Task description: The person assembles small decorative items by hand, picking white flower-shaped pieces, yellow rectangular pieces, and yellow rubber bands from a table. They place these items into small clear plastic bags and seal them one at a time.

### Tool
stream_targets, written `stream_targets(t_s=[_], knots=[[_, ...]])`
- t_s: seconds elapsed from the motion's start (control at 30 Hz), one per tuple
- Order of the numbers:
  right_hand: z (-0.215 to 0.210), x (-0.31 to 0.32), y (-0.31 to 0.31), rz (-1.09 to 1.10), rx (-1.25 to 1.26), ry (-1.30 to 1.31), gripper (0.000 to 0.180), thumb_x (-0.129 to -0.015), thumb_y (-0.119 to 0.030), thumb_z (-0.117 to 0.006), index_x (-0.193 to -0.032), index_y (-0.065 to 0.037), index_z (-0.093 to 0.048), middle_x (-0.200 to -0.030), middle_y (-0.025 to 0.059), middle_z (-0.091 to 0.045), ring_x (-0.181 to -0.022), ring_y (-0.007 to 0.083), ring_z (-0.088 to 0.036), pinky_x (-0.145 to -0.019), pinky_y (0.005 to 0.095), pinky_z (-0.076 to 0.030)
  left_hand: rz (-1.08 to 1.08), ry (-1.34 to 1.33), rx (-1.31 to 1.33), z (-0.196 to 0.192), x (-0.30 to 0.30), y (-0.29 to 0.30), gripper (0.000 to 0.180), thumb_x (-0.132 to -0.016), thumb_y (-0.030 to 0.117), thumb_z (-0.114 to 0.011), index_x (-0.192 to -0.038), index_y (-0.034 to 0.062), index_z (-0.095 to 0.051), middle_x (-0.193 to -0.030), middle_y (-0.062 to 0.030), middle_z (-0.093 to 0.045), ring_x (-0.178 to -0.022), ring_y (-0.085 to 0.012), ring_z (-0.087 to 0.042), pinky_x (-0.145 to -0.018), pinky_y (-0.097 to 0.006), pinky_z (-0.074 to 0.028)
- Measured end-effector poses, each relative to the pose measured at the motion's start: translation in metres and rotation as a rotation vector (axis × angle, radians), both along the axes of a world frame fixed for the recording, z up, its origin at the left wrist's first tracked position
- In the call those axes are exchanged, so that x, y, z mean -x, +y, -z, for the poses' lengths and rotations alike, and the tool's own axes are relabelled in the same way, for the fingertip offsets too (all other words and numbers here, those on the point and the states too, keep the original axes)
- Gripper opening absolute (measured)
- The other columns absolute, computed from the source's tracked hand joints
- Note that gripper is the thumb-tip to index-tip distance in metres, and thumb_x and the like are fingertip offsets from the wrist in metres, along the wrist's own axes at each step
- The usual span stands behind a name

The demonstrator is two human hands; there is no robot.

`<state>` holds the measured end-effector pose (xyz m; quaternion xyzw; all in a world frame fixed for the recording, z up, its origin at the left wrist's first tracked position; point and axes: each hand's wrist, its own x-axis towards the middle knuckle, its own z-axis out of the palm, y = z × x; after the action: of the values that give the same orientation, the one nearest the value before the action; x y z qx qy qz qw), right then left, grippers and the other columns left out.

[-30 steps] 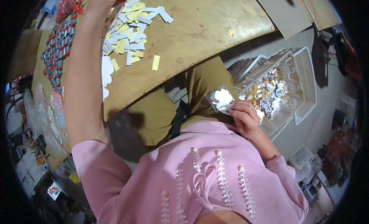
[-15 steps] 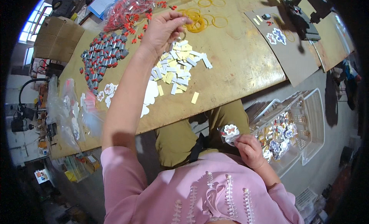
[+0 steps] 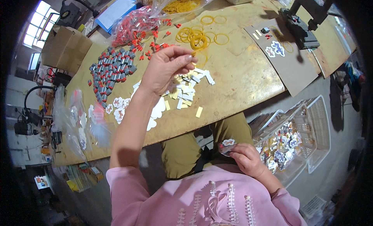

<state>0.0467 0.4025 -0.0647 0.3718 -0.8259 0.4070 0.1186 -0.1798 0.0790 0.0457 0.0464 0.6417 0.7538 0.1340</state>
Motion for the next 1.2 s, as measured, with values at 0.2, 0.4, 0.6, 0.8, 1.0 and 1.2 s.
stream_targets(t_s=[0.2,0.4,0.6,0.8,1.0,1.2], knots=[[-0.018,0.008,-0.019,-0.078,-0.038,-0.018,0.024,-0.085,-0.008,-0.074,-0.108,-0.002,-0.074,-0.117,0.0137,-0.072,-0.111,0.0336,-0.071,-0.089,0.0427,-0.059,0.048,-0.039,0.027,-0.006,-0.060,-0.005,0.016,-0.103,0.012,-0.075,-0.114,0.0011,-0.074,-0.100,-0.0090,-0.079,-0.085,-0.0121,-0.075,-0.075,-0.025,-0.061],[-0.023,0.014,-0.041,-0.153,0.001,-0.018,0.024,-0.085,-0.009,-0.076,-0.108,-0.001,-0.073,-0.116,0.0132,-0.071,-0.110,0.0326,-0.071,-0.090,0.0421,-0.059,0.053,-0.147,0.016,-0.005,-0.119,-0.005,0.016,-0.104,0.014,-0.075,-0.112,0.0003,-0.075,-0.097,-0.0094,-0.079,-0.080,-0.0121,-0.074,-0.072,-0.025,-0.060],[-0.025,0.013,-0.055,-0.186,0.014,-0.018,0.023,-0.086,-0.009,-0.077,-0.107,-0.002,-0.073,-0.115,0.0128,-0.071,-0.107,0.0311,-0.071,-0.090,0.0420,-0.060,0.021,-0.223,0.052,-0.007,-0.143,-0.016,0.017,-0.106,0.015,-0.071,-0.114,0.0006,-0.075,-0.098,-0.0092,-0.079,-0.079,-0.0100,-0.074,-0.070,-0.023,-0.059],[-0.021,0.014,-0.056,-0.180,0.024,-0.042,0.023,-0.084,-0.008,-0.075,-0.106,-0.002,-0.073,-0.115,0.0130,-0.071,-0.105,0.0323,-0.072,-0.089,0.0427,-0.061,-0.038,-0.213,0.132,-0.006,-0.147,-0.015,0.015,-0.107,0.014,-0.068,-0.113,0.0012,-0.075,-0.095,-0.0102,-0.080,-0.071,-0.0097,-0.072,-0.061,-0.023,-0.058],[-0.029,0.019,-0.060,-0.153,0.052,-0.069,0.024,-0.083,-0.006,-0.074,-0.106,-0.001,-0.073,-0.113,0.0139,-0.070,-0.105,0.0335,-0.072,-0.089,0.0429,-0.061,-0.004,-0.222,0.143,-0.004,-0.148,-0.020,0.019,-0.110,0.017,-0.067,-0.117,0.0004,-0.073,-0.098,-0.0098,-0.078,-0.078,-0.0105,-0.074,-0.068,-0.023,-0.059],[-0.031,0.024,-0.064,-0.137,0.062,-0.110,0.020,-0.084,-0.004,-0.072,-0.104,0.000,-0.072,-0.111,0.0141,-0.068,-0.106,0.0342,-0.071,-0.089,0.0424,-0.061,0.011,-0.251,0.125,-0.002,-0.151,-0.021,0.019,-0.109,0.017,-0.067,-0.118,0.0002,-0.071,-0.098,-0.0102,-0.078,-0.078,-0.0116,-0.074,-0.069,-0.025,-0.060]])
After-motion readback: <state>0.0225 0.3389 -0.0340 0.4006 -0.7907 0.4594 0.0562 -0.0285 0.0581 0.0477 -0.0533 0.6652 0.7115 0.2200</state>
